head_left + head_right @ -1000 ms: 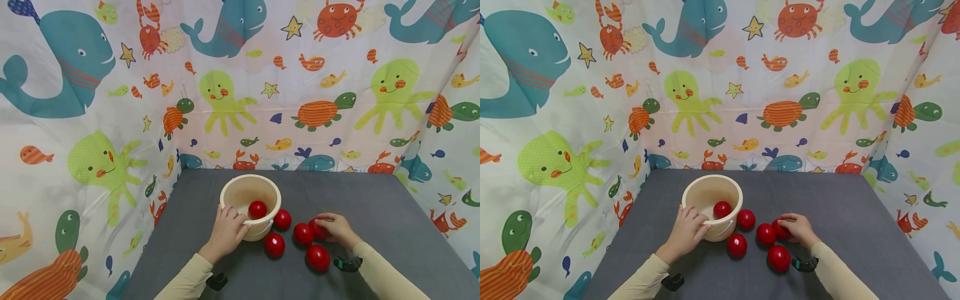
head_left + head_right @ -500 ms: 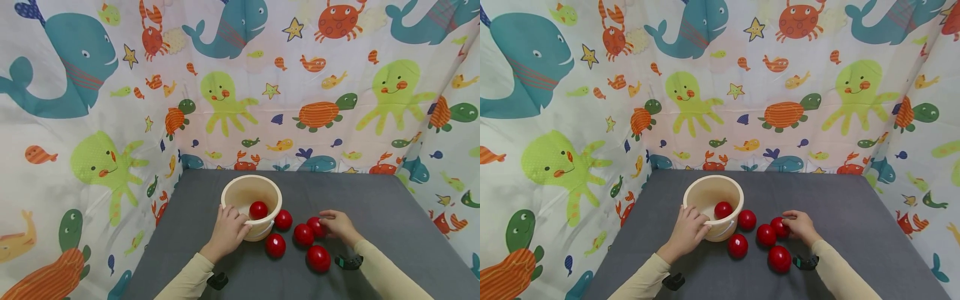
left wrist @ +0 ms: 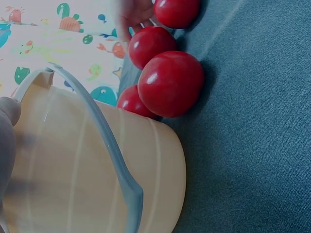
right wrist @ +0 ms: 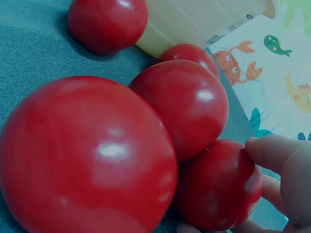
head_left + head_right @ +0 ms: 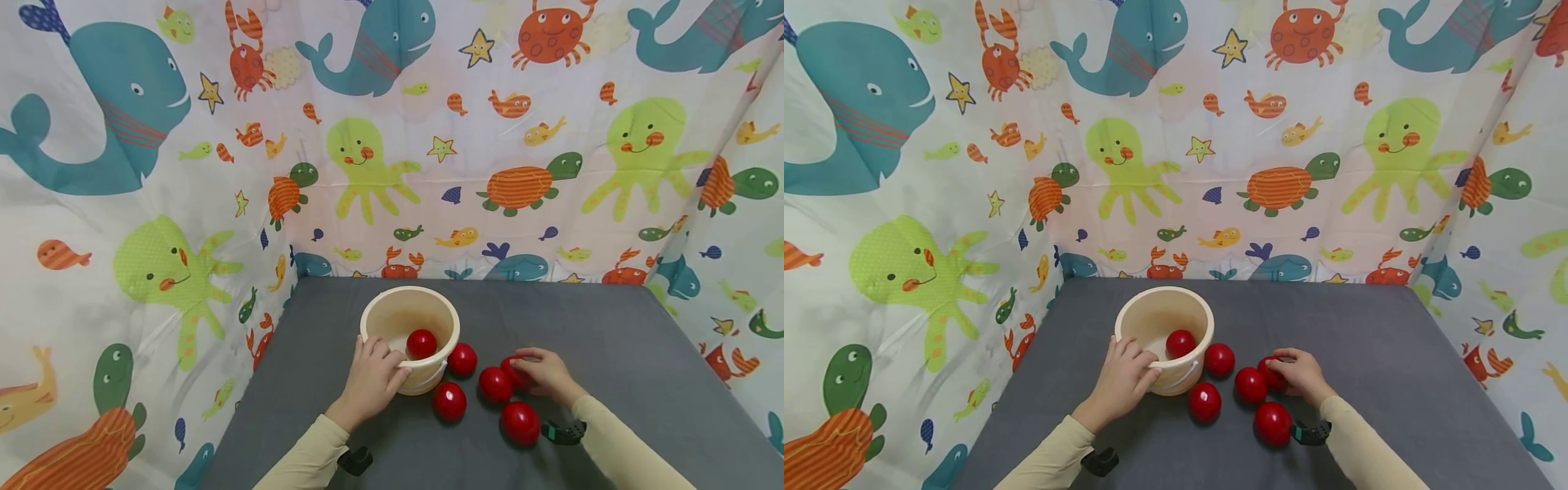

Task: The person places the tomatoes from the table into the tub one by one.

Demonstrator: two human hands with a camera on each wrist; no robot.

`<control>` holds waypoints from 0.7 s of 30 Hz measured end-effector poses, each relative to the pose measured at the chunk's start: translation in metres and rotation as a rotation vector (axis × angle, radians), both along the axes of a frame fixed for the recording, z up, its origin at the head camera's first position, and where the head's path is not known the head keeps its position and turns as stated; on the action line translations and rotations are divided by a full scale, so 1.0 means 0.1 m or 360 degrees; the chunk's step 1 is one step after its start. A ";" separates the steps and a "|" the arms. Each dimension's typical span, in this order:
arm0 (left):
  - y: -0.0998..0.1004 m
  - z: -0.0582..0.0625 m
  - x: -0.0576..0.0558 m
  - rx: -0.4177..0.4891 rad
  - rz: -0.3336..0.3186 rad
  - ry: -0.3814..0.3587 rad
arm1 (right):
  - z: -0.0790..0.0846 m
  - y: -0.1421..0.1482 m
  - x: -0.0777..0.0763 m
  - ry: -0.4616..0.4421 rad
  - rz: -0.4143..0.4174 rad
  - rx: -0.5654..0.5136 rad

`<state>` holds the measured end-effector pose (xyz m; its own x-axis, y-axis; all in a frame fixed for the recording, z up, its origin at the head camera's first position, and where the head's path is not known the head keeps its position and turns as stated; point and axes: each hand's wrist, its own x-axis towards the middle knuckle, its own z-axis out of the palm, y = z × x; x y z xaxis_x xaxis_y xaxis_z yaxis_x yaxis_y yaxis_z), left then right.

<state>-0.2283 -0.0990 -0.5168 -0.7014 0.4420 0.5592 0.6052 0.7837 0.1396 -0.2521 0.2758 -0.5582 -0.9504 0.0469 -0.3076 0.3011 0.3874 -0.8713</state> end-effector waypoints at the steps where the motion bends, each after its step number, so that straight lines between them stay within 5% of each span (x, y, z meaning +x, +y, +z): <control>1: 0.00 0.00 0.00 -0.0001 0.0001 -0.0005 | 0.00 0.00 0.00 0.0003 0.0009 0.0002; 13: 0.02 0.03 0.01 0.0006 -0.0006 -0.0020 | 0.02 0.00 -0.01 0.0062 -0.0034 0.0049; 21: 0.02 0.02 0.01 0.0013 0.0001 0.0010 | 0.28 0.00 -0.12 0.0103 -0.0005 0.0060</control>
<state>-0.2271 -0.0975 -0.5152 -0.6982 0.4371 0.5670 0.6058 0.7828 0.1424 -0.2638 0.2763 -0.5300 -0.9680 0.0607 -0.2436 0.2462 0.4197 -0.8737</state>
